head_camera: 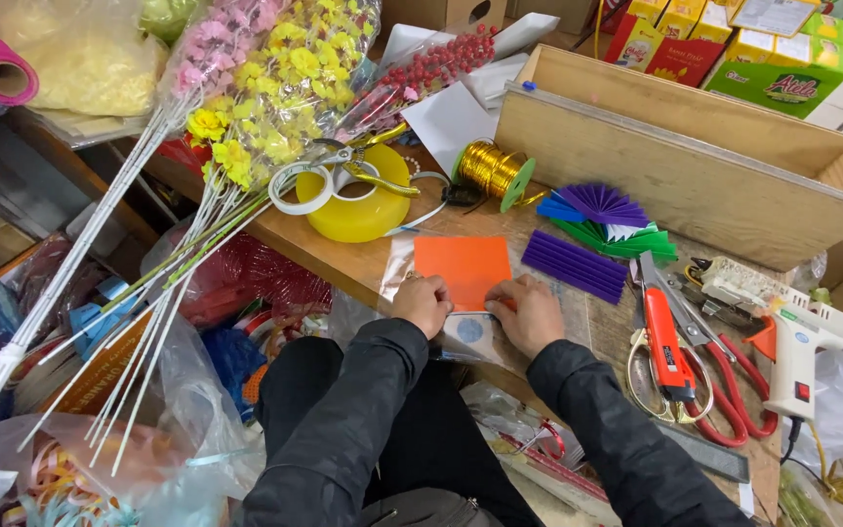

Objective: Assembling decorative paper fans by folding colored paper and applying adhesive strips.

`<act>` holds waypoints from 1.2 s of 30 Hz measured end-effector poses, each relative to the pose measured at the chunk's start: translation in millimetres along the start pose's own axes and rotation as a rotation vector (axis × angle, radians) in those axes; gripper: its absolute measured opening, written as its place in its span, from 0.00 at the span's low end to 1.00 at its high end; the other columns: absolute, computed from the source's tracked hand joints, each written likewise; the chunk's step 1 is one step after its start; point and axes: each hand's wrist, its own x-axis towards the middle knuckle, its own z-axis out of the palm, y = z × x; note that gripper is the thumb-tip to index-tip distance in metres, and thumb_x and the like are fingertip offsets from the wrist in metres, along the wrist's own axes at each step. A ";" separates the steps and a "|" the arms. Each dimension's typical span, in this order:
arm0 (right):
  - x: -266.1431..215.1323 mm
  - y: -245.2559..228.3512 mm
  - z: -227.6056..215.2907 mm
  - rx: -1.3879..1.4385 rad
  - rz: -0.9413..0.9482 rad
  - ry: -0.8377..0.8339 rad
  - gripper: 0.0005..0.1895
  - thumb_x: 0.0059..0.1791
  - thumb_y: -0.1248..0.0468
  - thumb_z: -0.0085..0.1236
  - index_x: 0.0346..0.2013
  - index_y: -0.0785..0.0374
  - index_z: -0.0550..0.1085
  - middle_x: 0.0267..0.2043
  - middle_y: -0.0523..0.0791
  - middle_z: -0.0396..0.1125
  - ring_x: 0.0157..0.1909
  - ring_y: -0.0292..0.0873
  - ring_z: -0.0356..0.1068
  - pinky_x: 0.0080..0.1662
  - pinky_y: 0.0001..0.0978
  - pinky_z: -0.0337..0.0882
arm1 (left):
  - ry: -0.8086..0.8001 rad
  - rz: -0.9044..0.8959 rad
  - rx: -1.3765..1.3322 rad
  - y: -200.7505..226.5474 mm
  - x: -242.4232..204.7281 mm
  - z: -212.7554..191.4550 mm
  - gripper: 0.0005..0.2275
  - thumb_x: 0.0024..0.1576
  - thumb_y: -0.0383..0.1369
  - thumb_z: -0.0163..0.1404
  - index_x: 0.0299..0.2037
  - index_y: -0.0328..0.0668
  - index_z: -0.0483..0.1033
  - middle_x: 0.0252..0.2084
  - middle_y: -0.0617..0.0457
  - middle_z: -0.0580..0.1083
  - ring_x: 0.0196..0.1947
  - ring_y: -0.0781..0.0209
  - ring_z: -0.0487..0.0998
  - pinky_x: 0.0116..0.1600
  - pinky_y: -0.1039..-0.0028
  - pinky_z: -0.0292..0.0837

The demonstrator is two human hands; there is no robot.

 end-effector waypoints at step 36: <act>-66.6 -42.1 14.6 -0.569 -0.131 0.270 0.23 0.59 0.43 0.34 0.65 0.30 0.71 0.83 0.33 0.43 0.82 0.63 0.37 0.74 0.75 0.33 | 0.068 0.006 0.001 -9.0 -0.5 14.4 0.02 0.57 0.34 0.59 0.35 0.52 0.79 0.42 0.49 0.70 0.49 0.44 0.79 0.54 0.57 0.79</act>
